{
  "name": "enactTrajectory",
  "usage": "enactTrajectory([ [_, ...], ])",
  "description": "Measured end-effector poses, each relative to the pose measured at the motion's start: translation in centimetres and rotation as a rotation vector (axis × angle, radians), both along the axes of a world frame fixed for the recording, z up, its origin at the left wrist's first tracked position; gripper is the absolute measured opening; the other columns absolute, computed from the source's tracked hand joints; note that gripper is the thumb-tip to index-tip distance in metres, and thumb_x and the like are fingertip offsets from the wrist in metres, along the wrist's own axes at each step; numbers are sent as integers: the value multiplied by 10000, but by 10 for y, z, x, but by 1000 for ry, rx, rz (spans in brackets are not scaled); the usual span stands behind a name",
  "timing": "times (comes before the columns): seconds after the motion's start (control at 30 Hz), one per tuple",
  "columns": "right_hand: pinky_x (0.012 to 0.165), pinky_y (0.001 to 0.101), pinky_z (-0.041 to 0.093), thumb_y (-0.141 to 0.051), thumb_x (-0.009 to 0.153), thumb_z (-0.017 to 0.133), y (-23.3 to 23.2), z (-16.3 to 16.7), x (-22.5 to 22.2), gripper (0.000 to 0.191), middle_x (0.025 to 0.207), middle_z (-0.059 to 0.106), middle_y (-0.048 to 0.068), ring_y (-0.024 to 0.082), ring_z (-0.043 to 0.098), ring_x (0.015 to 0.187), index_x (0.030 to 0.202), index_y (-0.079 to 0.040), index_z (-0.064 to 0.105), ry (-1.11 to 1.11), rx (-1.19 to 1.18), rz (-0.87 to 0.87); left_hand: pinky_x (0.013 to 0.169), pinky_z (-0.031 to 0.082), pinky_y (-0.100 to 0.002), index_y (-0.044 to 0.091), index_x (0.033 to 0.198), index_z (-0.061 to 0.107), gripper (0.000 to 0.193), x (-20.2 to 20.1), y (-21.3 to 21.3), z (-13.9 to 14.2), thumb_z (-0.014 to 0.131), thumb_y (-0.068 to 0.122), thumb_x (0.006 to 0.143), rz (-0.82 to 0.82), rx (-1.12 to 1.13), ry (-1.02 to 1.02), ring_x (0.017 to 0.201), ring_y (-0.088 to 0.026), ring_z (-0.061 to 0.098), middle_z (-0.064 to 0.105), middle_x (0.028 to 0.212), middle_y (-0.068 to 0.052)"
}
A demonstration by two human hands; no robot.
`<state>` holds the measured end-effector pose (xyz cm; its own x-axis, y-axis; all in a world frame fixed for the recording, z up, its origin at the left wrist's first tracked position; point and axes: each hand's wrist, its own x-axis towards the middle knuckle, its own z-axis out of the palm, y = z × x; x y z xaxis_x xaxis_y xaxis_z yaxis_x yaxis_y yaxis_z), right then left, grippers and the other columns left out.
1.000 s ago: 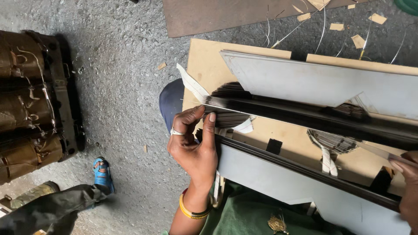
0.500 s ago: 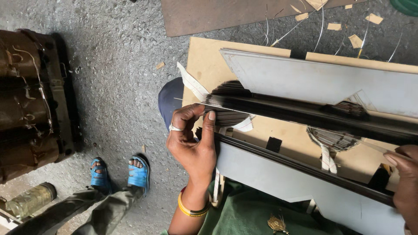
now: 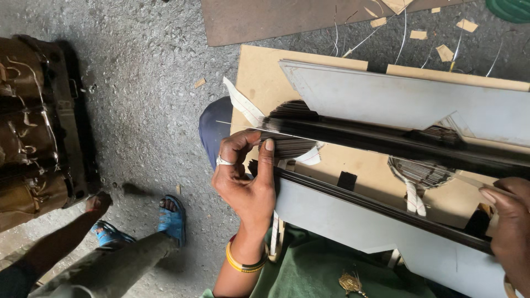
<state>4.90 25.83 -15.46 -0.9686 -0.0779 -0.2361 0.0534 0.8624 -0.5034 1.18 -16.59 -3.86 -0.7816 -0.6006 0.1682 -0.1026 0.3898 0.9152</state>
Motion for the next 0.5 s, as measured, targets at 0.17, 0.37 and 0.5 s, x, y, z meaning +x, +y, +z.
enactTrajectory([
  [0.17, 742, 346, 565, -54, 1098, 434, 9, -6, 6, 224, 1122, 656, 196, 228, 664, 760, 1242, -4, 598, 46, 0, 56, 835, 548, -227, -9, 1051, 657, 146, 0, -1, 0, 759, -21, 948, 3, 9, -5, 949, -107, 672, 697, 1021, -69],
  [0.37, 873, 317, 520, -84, 1218, 439, 19, -19, 10, 157, 1055, 618, 133, 186, 619, 871, 1188, -31, 584, 137, -61, 92, 855, 557, -238, -18, 1040, 656, 144, 1, -2, -2, 758, -30, 940, 7, 7, -13, 961, -120, 681, 704, 1025, -80],
  [0.5, 809, 317, 521, -114, 1188, 449, 17, -19, 9, 186, 956, 627, 136, 191, 623, 789, 1172, -21, 609, 31, -69, -17, 920, 576, -258, -25, 1055, 648, 155, 1, -2, -4, 752, -40, 942, -7, 31, 6, 1002, -131, 683, 691, 1054, -90],
])
